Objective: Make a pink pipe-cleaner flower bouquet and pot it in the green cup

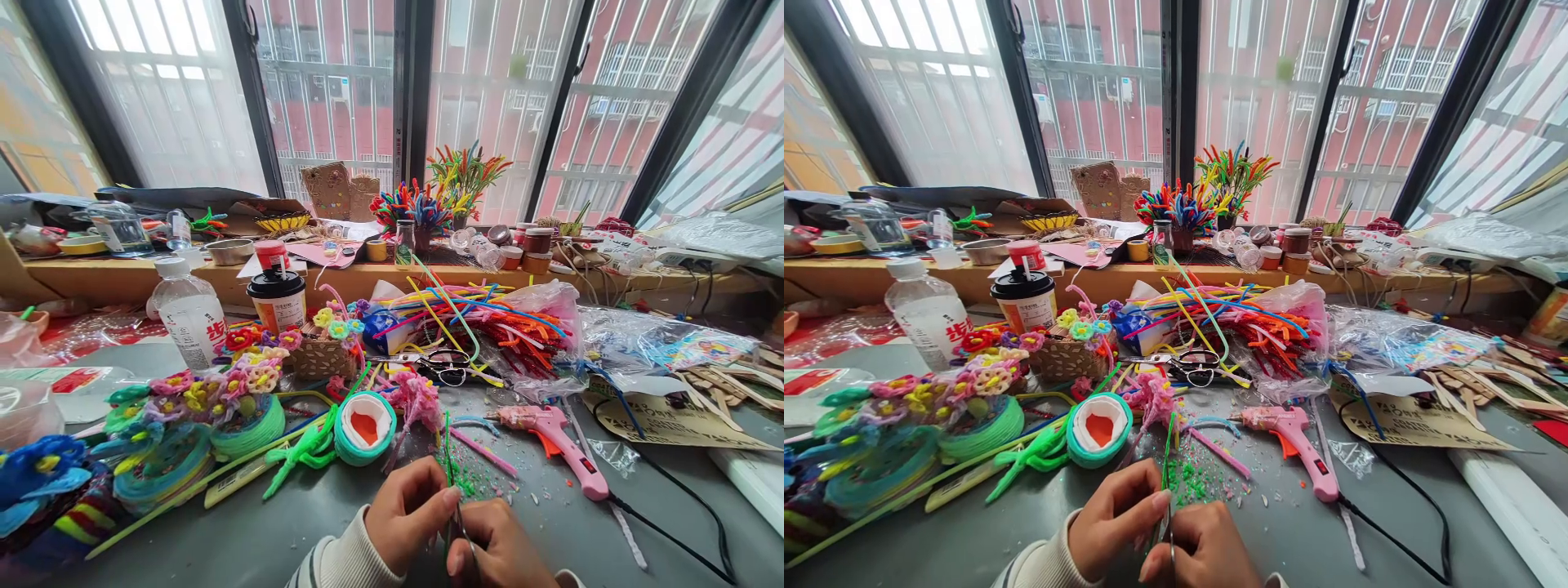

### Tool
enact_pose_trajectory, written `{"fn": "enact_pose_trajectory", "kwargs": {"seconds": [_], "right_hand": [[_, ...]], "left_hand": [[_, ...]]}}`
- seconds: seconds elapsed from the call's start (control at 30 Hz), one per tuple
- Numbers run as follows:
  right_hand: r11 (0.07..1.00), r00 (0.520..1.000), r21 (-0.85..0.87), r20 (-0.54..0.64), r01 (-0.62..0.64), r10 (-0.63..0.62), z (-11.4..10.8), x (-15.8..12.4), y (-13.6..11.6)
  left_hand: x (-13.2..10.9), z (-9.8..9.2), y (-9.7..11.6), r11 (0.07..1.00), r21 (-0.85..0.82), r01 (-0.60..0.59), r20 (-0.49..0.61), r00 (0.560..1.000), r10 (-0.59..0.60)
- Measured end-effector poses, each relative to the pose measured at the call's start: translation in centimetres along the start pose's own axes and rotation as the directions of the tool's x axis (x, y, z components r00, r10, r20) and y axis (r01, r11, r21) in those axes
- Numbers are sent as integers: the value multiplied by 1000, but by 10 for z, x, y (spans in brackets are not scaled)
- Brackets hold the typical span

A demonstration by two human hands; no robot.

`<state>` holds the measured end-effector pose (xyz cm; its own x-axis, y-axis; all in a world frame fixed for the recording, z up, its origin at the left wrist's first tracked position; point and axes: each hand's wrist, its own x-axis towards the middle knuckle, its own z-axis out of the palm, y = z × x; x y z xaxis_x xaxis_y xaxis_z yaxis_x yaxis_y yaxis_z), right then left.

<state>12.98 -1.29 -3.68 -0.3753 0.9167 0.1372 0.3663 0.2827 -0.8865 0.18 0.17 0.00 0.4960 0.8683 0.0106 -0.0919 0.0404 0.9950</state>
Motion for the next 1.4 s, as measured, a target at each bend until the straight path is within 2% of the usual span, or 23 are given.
{"fn": "enact_pose_trajectory", "kwargs": {"seconds": [0.23, 0.37, 0.53, 0.77, 0.9, 1.03, 1.23, 1.4], "right_hand": [[997, 996, 56, 69, 50, -54, -4, -1, -11], [994, 995, 66, 53, 85, -88, -3, -1, -11], [996, 998, 71, 27, 54, -56, -5, -2, -11], [997, 997, -22, -2, 77, -77, -4, -1, -5], [996, 996, 4, 7, 90, -90, -4, -2, -5], [999, 999, 4, 1, 47, -47, -5, -2, -6], [996, 997, 87, 82, 2, -9, -7, -2, -17], [996, 994, 71, 95, 47, -54, -8, -3, -21]], "left_hand": [[0, -1, -2, 1000, 3, -2, 1, 1000, 2], [0, -1, -1, 1000, 12, 5, 36, 999, -6], [0, -1, -2, 1000, 9, 27, 33, 999, -28], [0, -2, -5, 999, -3, 35, 0, 999, -35], [0, -3, -2, 1000, 0, 30, -7, 1000, -30], [0, -3, -1, 1000, 2, 31, -1, 1000, -31], [-1, -3, -1, 1000, -6, 22, 11, 1000, -22], [-2, -1, -3, 999, -9, 39, 38, 999, -39]]}}
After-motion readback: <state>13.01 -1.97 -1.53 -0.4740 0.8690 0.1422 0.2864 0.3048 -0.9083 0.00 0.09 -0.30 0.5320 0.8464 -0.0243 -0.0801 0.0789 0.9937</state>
